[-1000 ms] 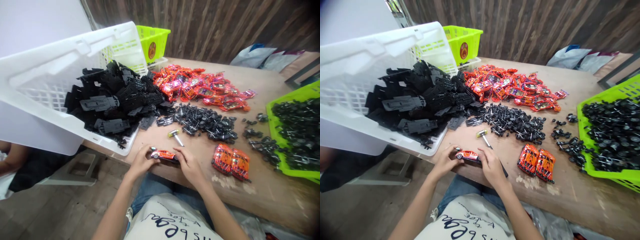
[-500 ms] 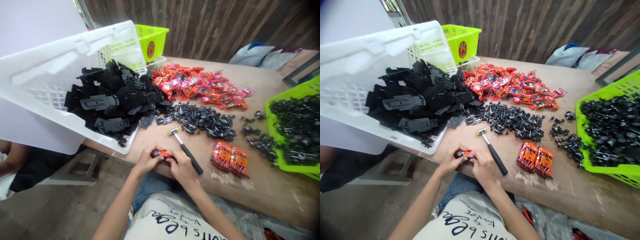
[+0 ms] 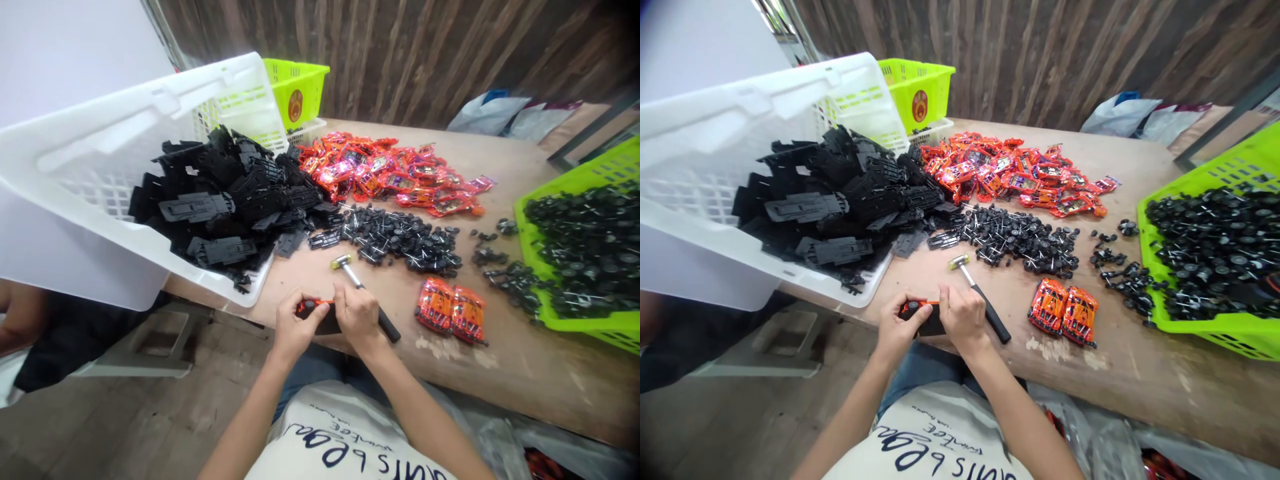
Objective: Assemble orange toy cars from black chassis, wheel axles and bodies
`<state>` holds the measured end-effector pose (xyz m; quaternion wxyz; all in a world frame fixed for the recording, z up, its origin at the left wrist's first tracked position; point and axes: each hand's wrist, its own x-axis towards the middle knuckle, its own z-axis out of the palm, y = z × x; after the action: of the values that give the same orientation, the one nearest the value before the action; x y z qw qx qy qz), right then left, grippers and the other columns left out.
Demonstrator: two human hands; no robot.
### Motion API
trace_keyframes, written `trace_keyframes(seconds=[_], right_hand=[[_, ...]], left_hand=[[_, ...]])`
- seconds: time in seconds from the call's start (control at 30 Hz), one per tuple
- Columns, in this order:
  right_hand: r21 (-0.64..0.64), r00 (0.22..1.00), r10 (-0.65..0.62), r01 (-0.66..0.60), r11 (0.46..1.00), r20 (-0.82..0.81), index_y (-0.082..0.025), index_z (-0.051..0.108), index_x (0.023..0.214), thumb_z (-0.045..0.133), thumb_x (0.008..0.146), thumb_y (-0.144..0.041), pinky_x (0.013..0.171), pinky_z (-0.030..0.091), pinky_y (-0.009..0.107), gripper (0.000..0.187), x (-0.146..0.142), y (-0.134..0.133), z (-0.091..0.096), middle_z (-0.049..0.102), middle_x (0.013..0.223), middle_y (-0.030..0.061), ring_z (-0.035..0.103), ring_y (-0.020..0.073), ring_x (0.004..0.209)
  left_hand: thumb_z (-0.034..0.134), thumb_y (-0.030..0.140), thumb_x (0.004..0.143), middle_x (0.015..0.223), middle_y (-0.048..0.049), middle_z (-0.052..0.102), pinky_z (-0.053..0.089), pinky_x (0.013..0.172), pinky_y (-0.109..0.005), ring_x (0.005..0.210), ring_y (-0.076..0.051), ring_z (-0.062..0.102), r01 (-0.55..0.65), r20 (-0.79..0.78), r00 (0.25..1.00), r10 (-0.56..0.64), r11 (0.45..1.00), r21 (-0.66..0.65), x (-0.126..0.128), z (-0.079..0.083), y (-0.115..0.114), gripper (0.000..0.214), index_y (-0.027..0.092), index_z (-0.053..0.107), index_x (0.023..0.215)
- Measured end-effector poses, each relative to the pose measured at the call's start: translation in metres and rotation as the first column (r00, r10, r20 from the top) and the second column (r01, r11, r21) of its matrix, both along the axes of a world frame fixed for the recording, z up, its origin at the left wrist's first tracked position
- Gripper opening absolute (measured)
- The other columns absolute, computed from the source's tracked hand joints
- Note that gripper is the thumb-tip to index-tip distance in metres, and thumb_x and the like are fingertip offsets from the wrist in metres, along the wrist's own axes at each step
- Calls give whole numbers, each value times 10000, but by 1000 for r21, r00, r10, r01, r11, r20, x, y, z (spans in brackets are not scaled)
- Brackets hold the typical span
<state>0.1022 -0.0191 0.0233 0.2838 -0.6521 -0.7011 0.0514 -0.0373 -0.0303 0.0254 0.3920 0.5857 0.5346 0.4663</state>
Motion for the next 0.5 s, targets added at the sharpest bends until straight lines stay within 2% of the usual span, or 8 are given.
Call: trace_keyframes(seconds=[0.13,0.2,0.27,0.33,0.37,0.43,0.5], right_hand=[[-208,1000,-18,22,978,20,-184,645,876,304,977,-372,590,370,260,403,11,1,1,667,700,70,606,179,622],[-253,991,-94,117,960,99,-161,615,980,379,954,-392,646,395,272,331,28,-5,1,676,852,107,622,208,752],[-265,957,-168,230,937,236,-113,597,986,474,912,-370,710,408,308,294,46,-14,0,648,954,172,608,261,876],[-324,938,-205,294,899,281,-95,592,952,494,894,-326,697,415,325,258,61,-27,-2,642,913,187,612,278,851],[-366,952,-210,281,887,222,-101,588,944,464,904,-306,668,419,315,243,66,-34,-2,647,856,165,619,261,793],[-389,974,-223,194,901,-29,-129,573,980,385,934,-306,625,430,284,263,69,-55,-4,648,774,103,620,215,702],[-265,929,-204,123,957,-308,-159,562,1013,329,953,-348,601,443,258,306,67,-80,-7,642,732,54,616,181,657]], left_hand=[[649,367,751,701,-6,616,417,634,-251,663,-148,554,-6,9,1000,7,992,-122,-1,-8,10,206,162,626,754],[644,368,738,720,-9,618,435,669,-265,699,-160,568,-7,-72,997,-4,987,-158,-5,-16,22,210,161,620,766],[677,347,686,754,-9,621,449,701,-282,733,-173,576,-21,-169,986,-8,986,-163,-9,-23,35,224,165,618,803],[703,301,637,792,-9,629,456,730,-295,763,-180,583,-6,-214,976,-27,988,-152,-10,-29,45,256,169,617,838],[703,278,623,800,-9,631,458,739,-297,771,-182,586,6,-213,976,-39,989,-149,-10,-30,49,256,168,615,838],[686,247,621,794,-7,631,460,739,-295,774,-182,589,25,-187,981,-55,987,-157,-9,-33,54,229,164,611,820],[681,238,616,770,1,624,462,712,-286,752,-178,587,29,-167,984,-59,984,-176,-7,-33,56,225,162,608,814]])
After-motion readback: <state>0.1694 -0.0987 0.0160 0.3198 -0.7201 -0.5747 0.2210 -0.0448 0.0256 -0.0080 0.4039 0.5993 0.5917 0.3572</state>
